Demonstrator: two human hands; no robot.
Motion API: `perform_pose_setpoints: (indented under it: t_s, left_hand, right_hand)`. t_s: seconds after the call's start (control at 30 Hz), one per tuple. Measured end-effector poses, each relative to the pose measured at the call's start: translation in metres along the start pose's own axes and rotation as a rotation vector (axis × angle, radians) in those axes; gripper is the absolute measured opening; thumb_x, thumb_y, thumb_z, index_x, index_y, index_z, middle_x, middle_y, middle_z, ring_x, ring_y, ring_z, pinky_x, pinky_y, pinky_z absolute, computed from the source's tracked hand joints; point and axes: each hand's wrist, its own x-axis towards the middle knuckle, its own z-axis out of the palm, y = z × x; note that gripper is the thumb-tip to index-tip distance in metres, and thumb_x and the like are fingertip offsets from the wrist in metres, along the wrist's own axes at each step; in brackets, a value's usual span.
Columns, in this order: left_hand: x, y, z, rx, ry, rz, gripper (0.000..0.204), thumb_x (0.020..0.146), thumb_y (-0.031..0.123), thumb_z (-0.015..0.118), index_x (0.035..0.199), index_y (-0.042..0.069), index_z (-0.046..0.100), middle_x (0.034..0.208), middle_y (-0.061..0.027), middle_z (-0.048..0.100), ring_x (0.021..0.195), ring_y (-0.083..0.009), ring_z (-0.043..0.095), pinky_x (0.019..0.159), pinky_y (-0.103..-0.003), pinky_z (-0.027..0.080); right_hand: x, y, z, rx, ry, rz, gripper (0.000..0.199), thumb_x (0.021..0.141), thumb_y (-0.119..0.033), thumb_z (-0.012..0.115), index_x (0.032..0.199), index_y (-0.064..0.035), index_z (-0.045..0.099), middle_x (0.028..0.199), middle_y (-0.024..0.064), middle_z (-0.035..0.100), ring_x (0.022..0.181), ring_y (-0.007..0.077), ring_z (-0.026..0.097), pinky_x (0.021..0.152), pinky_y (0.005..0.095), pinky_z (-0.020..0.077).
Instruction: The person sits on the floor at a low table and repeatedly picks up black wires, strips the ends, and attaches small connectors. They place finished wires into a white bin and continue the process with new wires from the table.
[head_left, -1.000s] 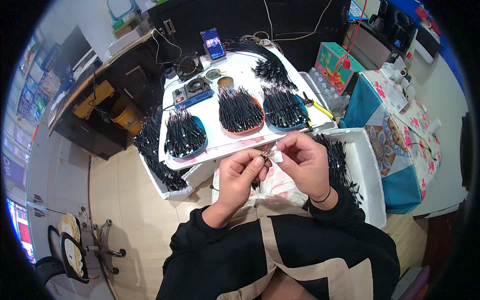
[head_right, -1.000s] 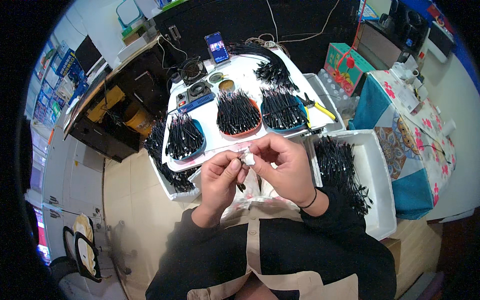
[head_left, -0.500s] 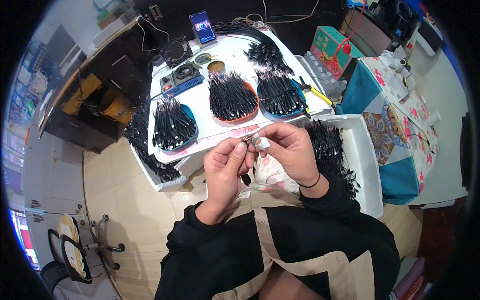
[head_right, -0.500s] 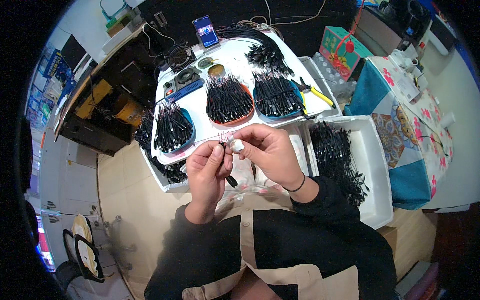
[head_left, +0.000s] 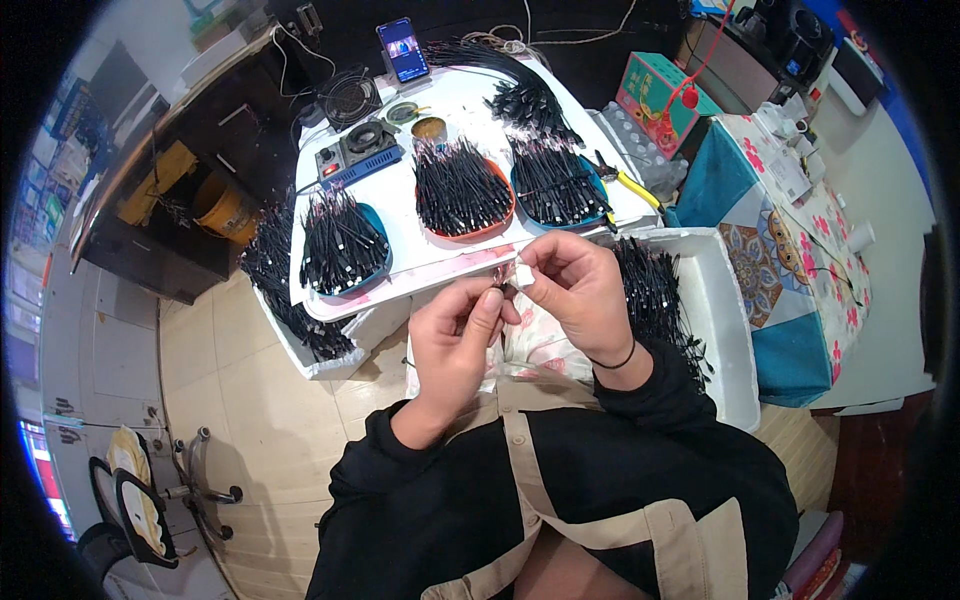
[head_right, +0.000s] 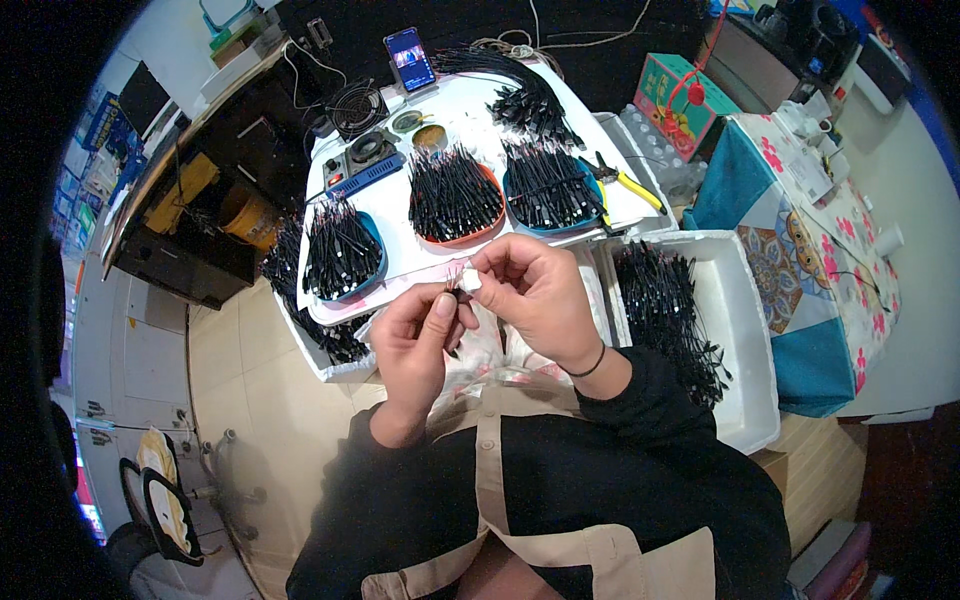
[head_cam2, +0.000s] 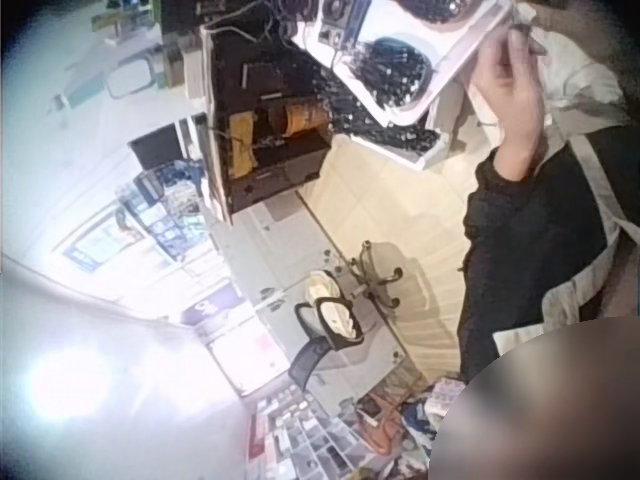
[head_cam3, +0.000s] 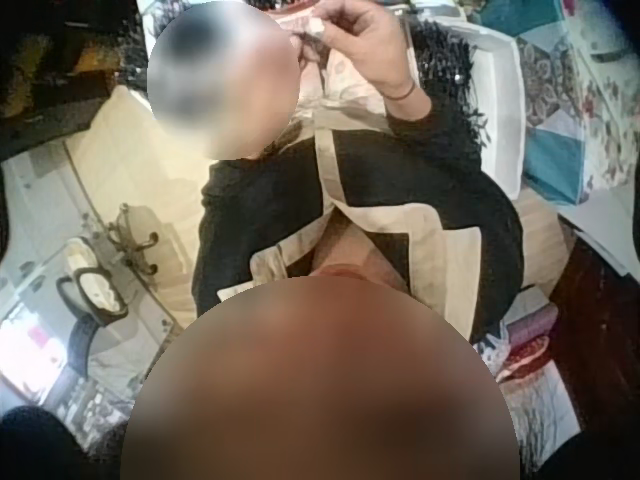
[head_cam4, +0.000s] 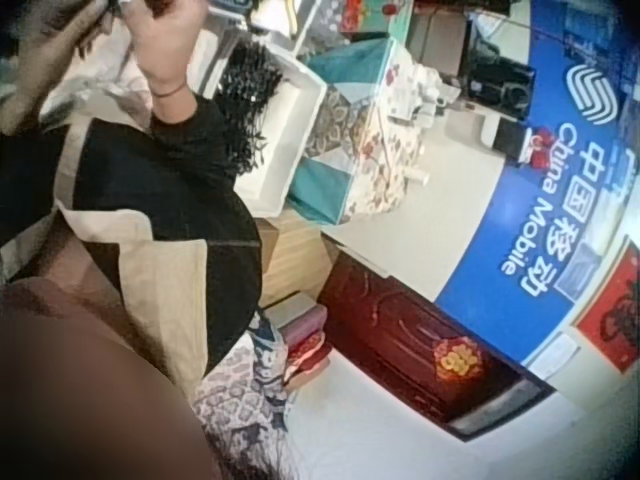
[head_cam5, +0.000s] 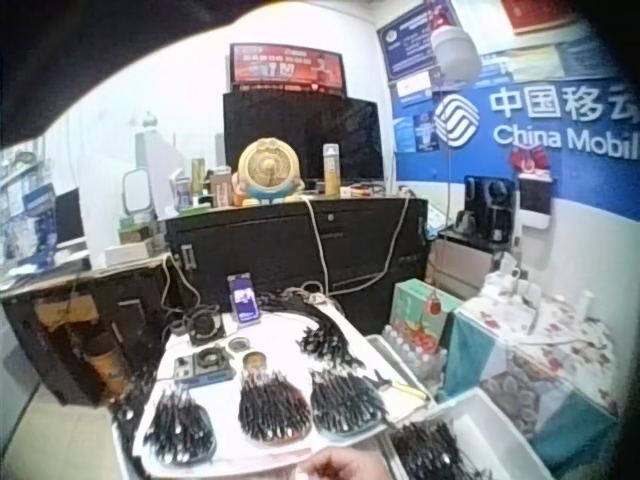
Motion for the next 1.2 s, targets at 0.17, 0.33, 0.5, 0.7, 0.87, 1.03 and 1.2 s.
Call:
perform_pose_setpoints:
  t_s: [0.17,0.33,0.5,0.7,0.87,1.03,1.2]
  left_hand:
    - [-0.003,-0.003,0.004,0.109,0.116,0.085,0.015,0.093,0.006,0.057,0.097,-0.007,0.063,0.075,-0.0053,0.064,0.064,-0.0052,0.053,0.057,-0.018,0.042]
    - [-0.001,-0.009,0.008,0.174,0.126,0.176,0.017,0.094,0.006,0.056,0.104,-0.007,0.060,0.077,-0.0071,0.063,0.059,-0.0057,0.051,0.051,-0.018,0.039]
    - [-0.003,-0.010,0.011,0.269,0.222,0.208,0.014,0.093,0.006,0.059,0.097,-0.007,0.064,0.074,-0.0039,0.063,0.059,-0.0041,0.051,0.052,-0.017,0.040]
    - [-0.002,-0.003,0.000,-0.070,0.114,-0.023,0.018,0.095,0.009,0.056,0.102,-0.007,0.061,0.076,-0.0040,0.060,0.060,-0.0024,0.046,0.053,-0.016,0.035]
    - [-0.002,-0.004,0.001,-0.138,0.102,-0.049,0.018,0.096,0.009,0.055,0.101,-0.006,0.061,0.076,-0.0037,0.061,0.061,-0.0022,0.046,0.054,-0.016,0.035]
    - [-0.003,-0.005,0.002,-0.021,0.098,0.006,0.017,0.096,0.010,0.054,0.101,-0.006,0.060,0.075,-0.0039,0.060,0.060,-0.0032,0.046,0.053,-0.016,0.034]
    - [-0.003,-0.006,-0.004,-0.266,0.021,-0.112,0.017,0.095,0.009,0.054,0.098,-0.007,0.059,0.075,-0.0046,0.059,0.059,-0.0057,0.047,0.050,-0.017,0.032]
  right_hand:
    - [-0.008,0.003,0.011,0.010,0.100,-0.052,0.013,0.086,-0.006,0.067,0.094,0.0012,0.059,0.084,0.0031,0.063,0.073,0.0054,0.058,0.066,0.0192,0.0475]
    - [-0.009,0.013,0.021,0.148,0.194,-0.049,0.011,0.085,-0.002,0.064,0.093,0.0019,0.058,0.080,0.0011,0.060,0.069,0.0029,0.056,0.061,0.0173,0.0464]
    - [-0.013,0.018,0.026,-0.483,0.274,-0.548,0.012,0.076,0.004,0.066,0.083,0.0003,0.057,0.075,0.0036,0.057,0.065,0.0064,0.054,0.054,0.0217,0.0439]
    - [-0.004,0.008,0.004,-0.311,0.067,-0.315,0.016,0.082,-0.003,0.067,0.094,0.0020,0.057,0.089,0.0051,0.057,0.077,0.0087,0.053,0.069,0.0236,0.0437]
    - [0.002,0.005,0.000,-0.048,-0.025,-0.156,0.020,0.085,-0.006,0.069,0.099,0.0024,0.058,0.093,0.0034,0.058,0.081,0.0068,0.055,0.073,0.0215,0.0461]
    - [0.000,0.010,0.003,-0.015,-0.016,-0.030,0.017,0.084,-0.005,0.070,0.095,0.0010,0.058,0.091,0.0030,0.061,0.081,0.0072,0.057,0.072,0.0226,0.0474]
    - [0.000,0.019,0.002,0.688,-0.204,0.291,0.023,0.092,-0.015,0.058,0.107,0.0003,0.050,0.088,0.0088,0.060,0.077,0.0196,0.063,0.073,0.0304,0.0519]
